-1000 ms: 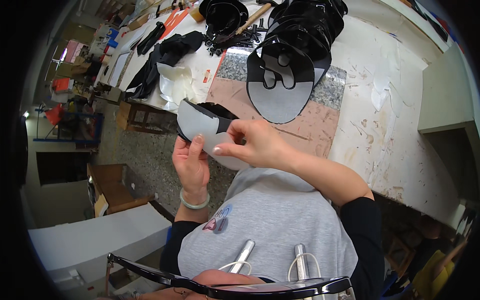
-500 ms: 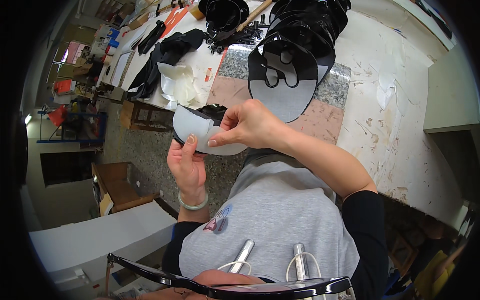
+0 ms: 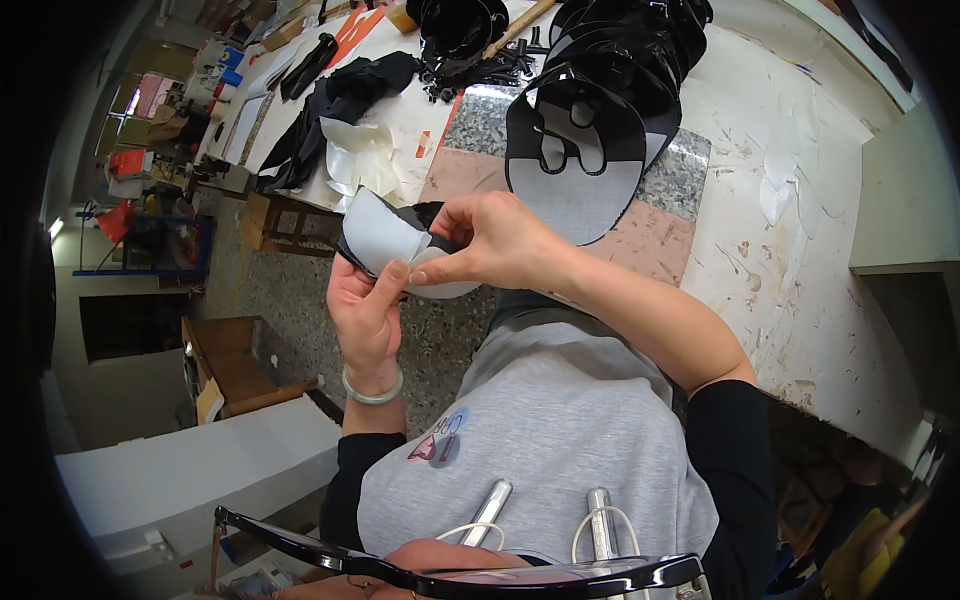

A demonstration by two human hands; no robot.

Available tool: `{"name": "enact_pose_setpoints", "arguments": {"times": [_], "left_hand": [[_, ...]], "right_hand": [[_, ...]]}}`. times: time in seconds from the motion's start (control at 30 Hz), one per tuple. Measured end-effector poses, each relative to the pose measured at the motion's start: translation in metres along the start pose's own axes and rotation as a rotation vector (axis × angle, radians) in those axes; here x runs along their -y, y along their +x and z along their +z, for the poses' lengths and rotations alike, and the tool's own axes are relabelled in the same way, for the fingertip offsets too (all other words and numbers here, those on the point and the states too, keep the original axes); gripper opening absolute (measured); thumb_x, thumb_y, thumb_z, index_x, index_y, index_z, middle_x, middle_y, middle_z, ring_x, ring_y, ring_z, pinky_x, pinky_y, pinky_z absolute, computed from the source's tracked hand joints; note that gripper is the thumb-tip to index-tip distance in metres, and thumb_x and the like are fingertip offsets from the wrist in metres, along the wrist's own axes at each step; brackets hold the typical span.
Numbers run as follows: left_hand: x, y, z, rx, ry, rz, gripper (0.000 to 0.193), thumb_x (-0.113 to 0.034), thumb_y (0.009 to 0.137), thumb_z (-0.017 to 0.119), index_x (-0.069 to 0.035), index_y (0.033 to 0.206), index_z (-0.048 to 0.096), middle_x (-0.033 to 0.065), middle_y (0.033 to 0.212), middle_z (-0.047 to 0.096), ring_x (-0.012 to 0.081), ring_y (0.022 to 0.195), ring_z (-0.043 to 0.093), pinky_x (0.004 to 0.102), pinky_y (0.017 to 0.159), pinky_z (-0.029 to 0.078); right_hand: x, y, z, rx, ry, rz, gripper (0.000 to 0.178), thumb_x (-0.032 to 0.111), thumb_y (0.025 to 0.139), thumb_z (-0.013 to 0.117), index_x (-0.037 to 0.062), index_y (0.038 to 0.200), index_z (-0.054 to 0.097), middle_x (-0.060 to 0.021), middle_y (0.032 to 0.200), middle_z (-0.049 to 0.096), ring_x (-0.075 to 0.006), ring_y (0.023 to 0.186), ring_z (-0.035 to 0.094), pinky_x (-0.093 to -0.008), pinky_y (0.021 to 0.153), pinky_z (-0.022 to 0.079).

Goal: The person applies white padding inserts to black shoe components by hand, presses them into place, and attaches black lining pieces to the shoe uppers.

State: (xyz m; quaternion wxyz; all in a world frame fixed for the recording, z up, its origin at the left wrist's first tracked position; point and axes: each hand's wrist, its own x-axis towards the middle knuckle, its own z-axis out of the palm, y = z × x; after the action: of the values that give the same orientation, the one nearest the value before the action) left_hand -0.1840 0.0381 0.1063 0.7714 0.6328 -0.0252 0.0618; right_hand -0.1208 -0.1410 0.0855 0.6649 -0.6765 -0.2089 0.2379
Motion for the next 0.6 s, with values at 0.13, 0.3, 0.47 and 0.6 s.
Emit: {"name": "enact_pose_setpoints", "arguments": {"times": [0.13,0.3,0.47,0.6], "left_hand": [[0.014,0.002,-0.002,-0.041,0.054,0.049,0.036,0.004,0.083,0.065,0.004,0.115,0.048,0.0119,0.103,0.063,0.0155,0.092,0.063,0.0272,0.081,0.052],[0.029,0.008,-0.005,-0.117,0.235,0.159,0.032,0.004,0.084,0.064,0.003,0.113,0.049,0.0106,0.103,0.062,0.0132,0.09,0.061,0.0256,0.08,0.05],[0.029,0.012,-0.016,-0.194,0.005,0.045,0.025,-0.002,0.088,0.061,0.004,0.112,0.053,0.011,0.104,0.063,0.0149,0.092,0.061,0.029,0.082,0.05],[0.026,0.011,-0.01,-0.104,-0.236,-0.113,0.025,-0.001,0.088,0.061,0.004,0.112,0.053,0.0116,0.106,0.062,0.0146,0.091,0.061,0.0277,0.08,0.05]], "right_hand": [[-0.001,-0.001,0.008,-0.06,-0.104,0.029,0.042,0.029,0.071,0.083,-0.0018,0.089,0.061,-0.0016,0.073,0.063,-0.0069,0.064,0.056,-0.0222,0.058,0.047],[-0.016,0.004,0.02,-0.264,-0.337,-0.203,0.042,0.028,0.072,0.081,-0.0023,0.093,0.06,-0.0053,0.074,0.061,-0.0113,0.065,0.057,-0.0239,0.058,0.047],[-0.025,-0.01,0.026,-0.489,-0.444,-0.525,0.046,0.026,0.072,0.078,-0.0005,0.101,0.055,-0.0118,0.089,0.057,-0.025,0.077,0.058,-0.0324,0.067,0.049],[-0.027,-0.015,0.033,-0.429,-0.357,-0.355,0.043,0.025,0.071,0.079,0.0017,0.098,0.054,-0.0101,0.084,0.054,-0.0229,0.072,0.055,-0.0326,0.064,0.047]]}}
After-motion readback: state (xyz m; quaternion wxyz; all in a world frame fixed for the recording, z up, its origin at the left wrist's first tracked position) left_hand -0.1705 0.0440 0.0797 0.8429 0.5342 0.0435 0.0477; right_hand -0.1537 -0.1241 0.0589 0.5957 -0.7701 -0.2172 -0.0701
